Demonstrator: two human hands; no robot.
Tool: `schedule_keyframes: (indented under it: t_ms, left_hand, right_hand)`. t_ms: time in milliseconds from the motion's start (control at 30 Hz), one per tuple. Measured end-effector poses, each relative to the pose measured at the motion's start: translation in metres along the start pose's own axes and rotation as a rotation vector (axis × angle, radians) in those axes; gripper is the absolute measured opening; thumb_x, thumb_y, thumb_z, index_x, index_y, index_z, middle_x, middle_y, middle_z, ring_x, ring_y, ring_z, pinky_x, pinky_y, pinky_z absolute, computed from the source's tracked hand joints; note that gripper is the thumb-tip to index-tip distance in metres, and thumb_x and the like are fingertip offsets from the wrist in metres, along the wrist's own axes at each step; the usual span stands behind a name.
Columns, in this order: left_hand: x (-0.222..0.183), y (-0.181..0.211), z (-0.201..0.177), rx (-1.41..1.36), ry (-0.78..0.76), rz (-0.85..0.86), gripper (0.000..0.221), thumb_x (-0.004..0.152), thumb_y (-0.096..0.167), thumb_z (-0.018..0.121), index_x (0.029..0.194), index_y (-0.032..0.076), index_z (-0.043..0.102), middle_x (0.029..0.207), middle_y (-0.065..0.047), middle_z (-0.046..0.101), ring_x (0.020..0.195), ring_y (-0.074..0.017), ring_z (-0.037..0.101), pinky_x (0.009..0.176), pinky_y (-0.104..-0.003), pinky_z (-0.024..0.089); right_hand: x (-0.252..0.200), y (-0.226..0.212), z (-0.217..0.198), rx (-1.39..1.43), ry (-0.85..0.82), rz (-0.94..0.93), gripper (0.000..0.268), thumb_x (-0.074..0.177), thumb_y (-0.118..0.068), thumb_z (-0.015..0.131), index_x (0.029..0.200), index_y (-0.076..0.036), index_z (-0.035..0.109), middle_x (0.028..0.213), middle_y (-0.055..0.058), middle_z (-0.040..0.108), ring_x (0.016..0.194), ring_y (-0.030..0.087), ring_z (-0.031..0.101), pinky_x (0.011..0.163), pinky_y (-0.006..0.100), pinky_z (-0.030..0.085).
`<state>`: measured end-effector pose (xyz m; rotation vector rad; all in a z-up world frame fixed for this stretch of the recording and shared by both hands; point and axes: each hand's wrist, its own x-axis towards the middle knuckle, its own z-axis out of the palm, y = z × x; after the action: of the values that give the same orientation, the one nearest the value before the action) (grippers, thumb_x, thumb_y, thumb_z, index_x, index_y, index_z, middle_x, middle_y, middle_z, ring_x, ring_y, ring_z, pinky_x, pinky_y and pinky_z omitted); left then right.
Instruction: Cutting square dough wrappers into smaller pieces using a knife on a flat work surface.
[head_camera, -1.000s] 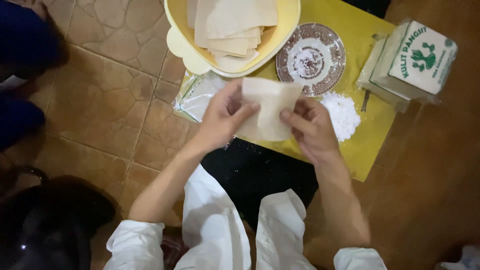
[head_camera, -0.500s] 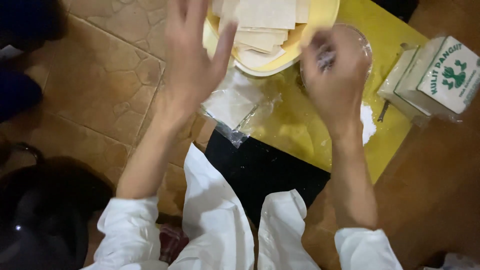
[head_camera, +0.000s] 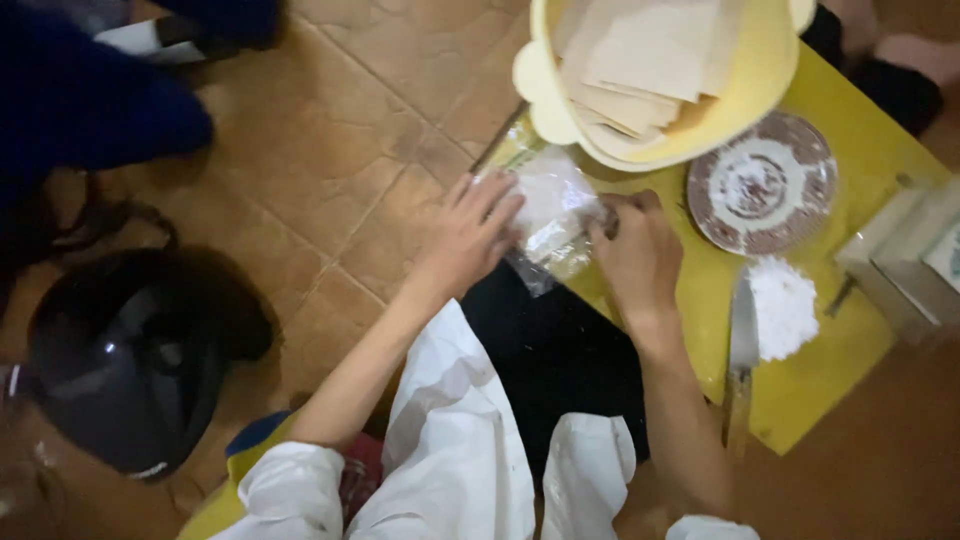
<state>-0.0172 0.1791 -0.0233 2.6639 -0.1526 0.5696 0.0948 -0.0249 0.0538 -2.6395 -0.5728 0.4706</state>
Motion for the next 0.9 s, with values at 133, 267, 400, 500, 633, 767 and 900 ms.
schedule_keyframes:
  t_ms: [133,267,400,500,633,767,900]
  left_hand:
    - [-0.011,-0.01,0.032,0.016,0.076,-0.018,0.056,0.087,0.033,0.08,0.135,0.014,0.06,0.142,-0.014,0.058,0.135,-0.0322,0.055,0.115,-0.053,0.039]
    - [-0.011,-0.007,0.03,0.052,0.087,-0.025,0.064,0.079,0.031,0.087,0.135,0.014,0.06,0.143,-0.013,0.058,0.135,-0.0316,0.055,0.116,-0.052,0.039]
    - [-0.008,-0.002,0.018,0.03,0.063,-0.026,0.056,0.086,0.033,0.081,0.135,0.013,0.06,0.141,-0.015,0.058,0.136,-0.0334,0.054,0.116,-0.054,0.038]
    - [-0.004,0.006,0.01,0.0,0.009,-0.037,0.052,0.089,0.031,0.078,0.134,0.011,0.061,0.139,-0.016,0.058,0.136,-0.0358,0.053,0.114,-0.056,0.038]
    - [0.015,0.017,-0.013,0.142,-0.062,-0.045,0.049,0.087,0.026,0.081,0.131,0.013,0.065,0.133,-0.014,0.062,0.135,-0.0332,0.054,0.117,-0.055,0.03]
    - [0.026,0.054,-0.012,0.135,-0.018,0.041,0.039,0.098,0.033,0.072,0.13,0.011,0.066,0.139,-0.016,0.06,0.137,-0.0344,0.053,0.12,-0.054,0.023]
    - [0.036,0.107,0.014,-0.303,0.062,0.2,0.034,0.098,0.021,0.071,0.129,0.007,0.067,0.134,-0.017,0.062,0.13,-0.0408,0.058,0.114,-0.052,0.036]
  right_hand:
    - [0.004,0.014,0.028,0.036,0.063,0.119,0.032,0.089,-0.031,0.074,0.112,-0.009,0.075,0.102,0.014,0.065,0.093,0.048,0.069,0.079,0.063,0.055]
    - [0.002,0.011,0.021,0.174,0.112,0.026,0.022,0.09,-0.026,0.074,0.101,-0.007,0.073,0.092,0.019,0.066,0.092,0.048,0.068,0.078,0.059,0.053]
    - [-0.008,0.022,0.014,0.454,0.194,0.023,0.02,0.091,-0.022,0.078,0.105,-0.01,0.07,0.089,0.009,0.072,0.085,0.023,0.068,0.077,0.038,0.053]
    - [-0.032,0.028,-0.014,0.641,0.264,0.014,0.029,0.096,-0.013,0.073,0.122,-0.008,0.062,0.098,0.012,0.073,0.088,0.016,0.064,0.082,0.033,0.054]
    - [-0.064,0.084,-0.025,0.714,0.323,0.004,0.035,0.102,-0.001,0.063,0.136,0.0,0.053,0.125,0.022,0.066,0.091,0.016,0.062,0.073,0.031,0.054]
    - [-0.101,0.111,-0.056,0.711,0.306,0.129,0.034,0.102,-0.006,0.062,0.136,-0.007,0.059,0.119,0.015,0.067,0.074,0.011,0.064,0.06,0.028,0.055]
    - [-0.114,0.132,-0.065,0.757,0.229,0.043,0.03,0.097,-0.003,0.069,0.126,0.0,0.064,0.118,0.019,0.068,0.103,0.028,0.069,0.08,0.037,0.059]
